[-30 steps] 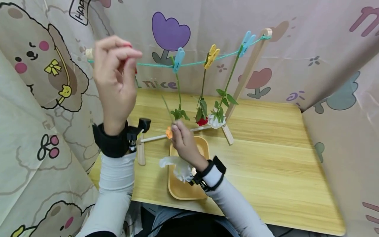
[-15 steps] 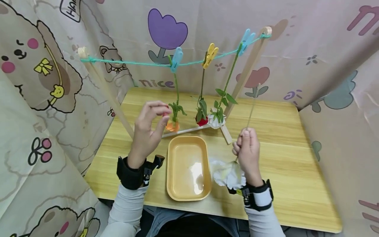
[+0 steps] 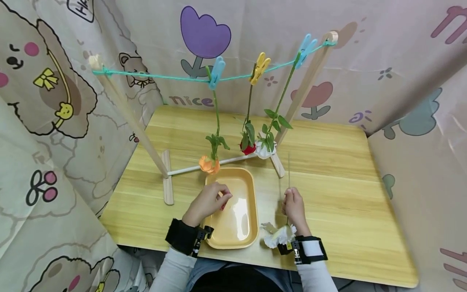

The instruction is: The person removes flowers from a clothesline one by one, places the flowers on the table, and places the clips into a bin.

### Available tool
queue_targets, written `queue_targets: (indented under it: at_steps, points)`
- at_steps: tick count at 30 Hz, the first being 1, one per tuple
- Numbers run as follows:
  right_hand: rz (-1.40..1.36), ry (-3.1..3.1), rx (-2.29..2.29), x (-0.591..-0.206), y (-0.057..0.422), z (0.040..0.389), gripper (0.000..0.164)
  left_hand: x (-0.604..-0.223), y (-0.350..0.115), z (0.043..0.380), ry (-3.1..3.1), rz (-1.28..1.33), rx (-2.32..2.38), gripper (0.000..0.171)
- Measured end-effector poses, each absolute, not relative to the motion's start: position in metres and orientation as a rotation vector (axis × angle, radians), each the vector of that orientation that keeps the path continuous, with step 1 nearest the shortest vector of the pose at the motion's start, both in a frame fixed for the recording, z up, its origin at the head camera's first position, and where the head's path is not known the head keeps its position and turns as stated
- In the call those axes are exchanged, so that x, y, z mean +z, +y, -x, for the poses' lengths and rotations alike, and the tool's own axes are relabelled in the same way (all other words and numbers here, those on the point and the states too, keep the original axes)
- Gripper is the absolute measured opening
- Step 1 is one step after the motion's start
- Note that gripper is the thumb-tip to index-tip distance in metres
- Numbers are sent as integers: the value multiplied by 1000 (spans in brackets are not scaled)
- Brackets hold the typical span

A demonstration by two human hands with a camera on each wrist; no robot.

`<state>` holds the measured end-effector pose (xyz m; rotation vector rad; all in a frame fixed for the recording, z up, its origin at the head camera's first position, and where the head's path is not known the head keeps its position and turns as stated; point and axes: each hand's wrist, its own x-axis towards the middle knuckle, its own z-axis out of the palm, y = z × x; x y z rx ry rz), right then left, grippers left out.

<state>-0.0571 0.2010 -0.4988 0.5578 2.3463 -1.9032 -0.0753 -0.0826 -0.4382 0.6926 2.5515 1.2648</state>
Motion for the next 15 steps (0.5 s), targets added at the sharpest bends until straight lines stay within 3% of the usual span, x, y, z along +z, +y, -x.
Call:
queue_targets:
  at_steps: [7, 15]
  points:
    - [-507, 2662, -1414, -529, 203, 56, 27, -462, -80, 70, 2410, -606, 1180, 16]
    - [-488, 2743, -1323, -543, 206, 58, 26, -473, -73, 72, 2380, -577, 1129, 13]
